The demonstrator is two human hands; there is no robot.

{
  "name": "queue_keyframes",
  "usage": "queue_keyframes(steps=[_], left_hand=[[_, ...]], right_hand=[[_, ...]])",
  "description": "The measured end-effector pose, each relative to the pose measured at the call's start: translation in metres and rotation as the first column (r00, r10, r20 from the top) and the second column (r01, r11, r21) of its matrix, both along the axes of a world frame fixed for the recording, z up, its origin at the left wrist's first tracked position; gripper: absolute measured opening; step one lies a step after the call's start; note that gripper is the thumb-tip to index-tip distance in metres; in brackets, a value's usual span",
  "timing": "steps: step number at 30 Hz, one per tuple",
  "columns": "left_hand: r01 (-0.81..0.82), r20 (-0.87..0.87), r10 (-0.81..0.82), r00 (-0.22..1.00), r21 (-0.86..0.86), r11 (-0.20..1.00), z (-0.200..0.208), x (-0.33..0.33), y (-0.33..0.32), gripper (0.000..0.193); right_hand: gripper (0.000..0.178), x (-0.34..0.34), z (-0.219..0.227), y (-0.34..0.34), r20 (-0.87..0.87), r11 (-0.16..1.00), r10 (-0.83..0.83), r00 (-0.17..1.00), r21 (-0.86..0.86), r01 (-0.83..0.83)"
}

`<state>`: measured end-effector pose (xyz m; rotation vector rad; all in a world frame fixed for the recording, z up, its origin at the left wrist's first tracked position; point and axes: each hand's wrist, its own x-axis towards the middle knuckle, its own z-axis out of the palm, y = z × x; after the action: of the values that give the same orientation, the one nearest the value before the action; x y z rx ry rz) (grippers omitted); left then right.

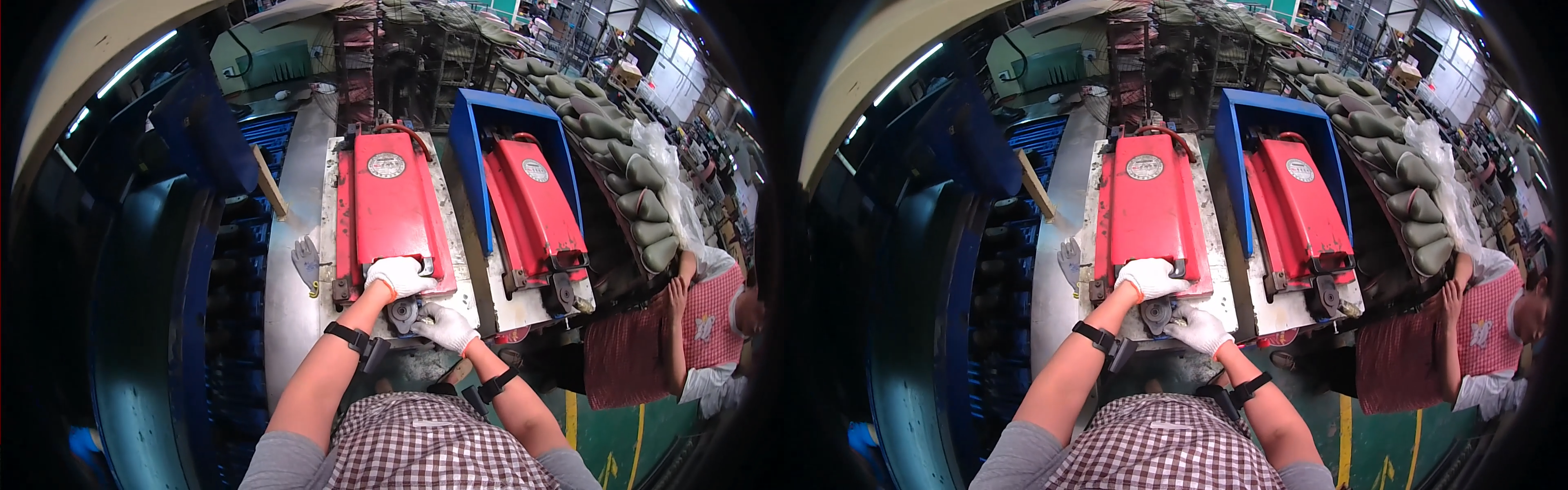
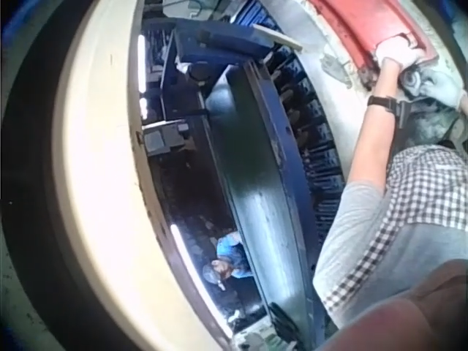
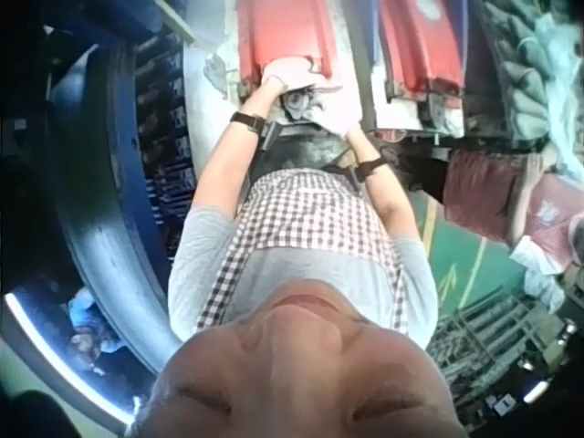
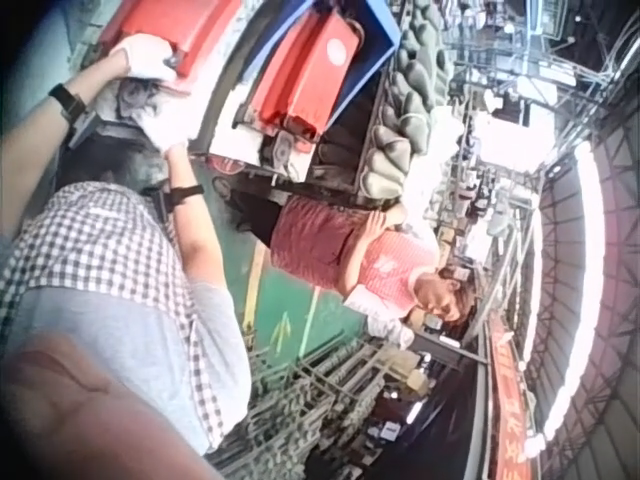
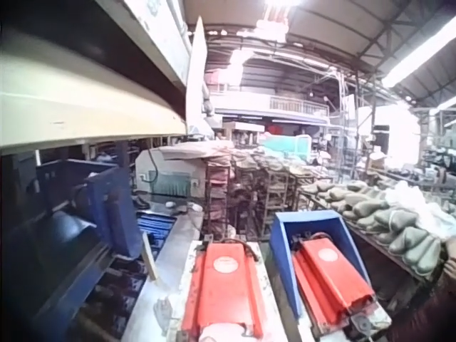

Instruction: The person is operating a sole-pressing machine to manufacture shoes.

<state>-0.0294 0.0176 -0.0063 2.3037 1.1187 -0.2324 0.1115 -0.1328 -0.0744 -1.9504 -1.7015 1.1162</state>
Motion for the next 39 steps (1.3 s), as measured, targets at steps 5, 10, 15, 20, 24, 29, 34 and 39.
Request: queue_keyframes(steps=[5,10,15,20,24,29,34,39], left_hand=[[-0.013,0.031,0.012,0.999,0.014,1.0,-0.001,0.001,0.001,0.072],[0.013,0.052,-0.015,0.999,0.034,0.999,-0.001,0.004,0.001,0.071],[0.029,0.047,-0.032,0.998,0.064,0.998,0.001,0.002,-0.004,0.07],[0.016,0.085,-0.026,0.996,0.118,0.993,-0.009,-0.007,-0.005,0.065],[-0.059,0.298,-0.07,0.952,0.403,0.913,-0.024,-0.009,-0.027,0.038],[-0.298,0.522,-0.182,0.833,0.701,0.648,-0.045,-0.061,-0.062,0.043],[-0.657,0.725,0.293,0.623,0.282,0.699,-0.113,-0.142,-0.101,0.07],[-0.893,0.569,0.689,0.449,0.261,0.367,-0.17,-0.262,-0.154,0.061]], right_hand=[[0.059,0.005,-0.023,0.002,-0.108,0.998,-0.058,0.992,-0.044,0.053],[0.073,0.012,-0.043,0.006,-0.151,0.99,-0.116,0.982,-0.093,0.102],[0.051,0.006,-0.037,0.003,-0.31,0.984,-0.151,0.938,-0.135,0.114],[0.059,-0.004,-0.023,0.001,-0.066,0.999,-0.04,0.997,-0.015,0.039],[0.047,0.003,-0.029,-0.006,-0.031,0.988,-0.044,0.999,0.149,0.048],[0.038,0.0,-0.025,-0.003,0.02,0.986,-0.086,0.996,0.146,0.083],[0.033,-0.004,-0.021,0.0,0.047,0.987,-0.065,0.997,0.148,0.057],[0.031,0.007,-0.03,-0.004,0.045,0.988,-0.1,0.994,0.123,0.093]])
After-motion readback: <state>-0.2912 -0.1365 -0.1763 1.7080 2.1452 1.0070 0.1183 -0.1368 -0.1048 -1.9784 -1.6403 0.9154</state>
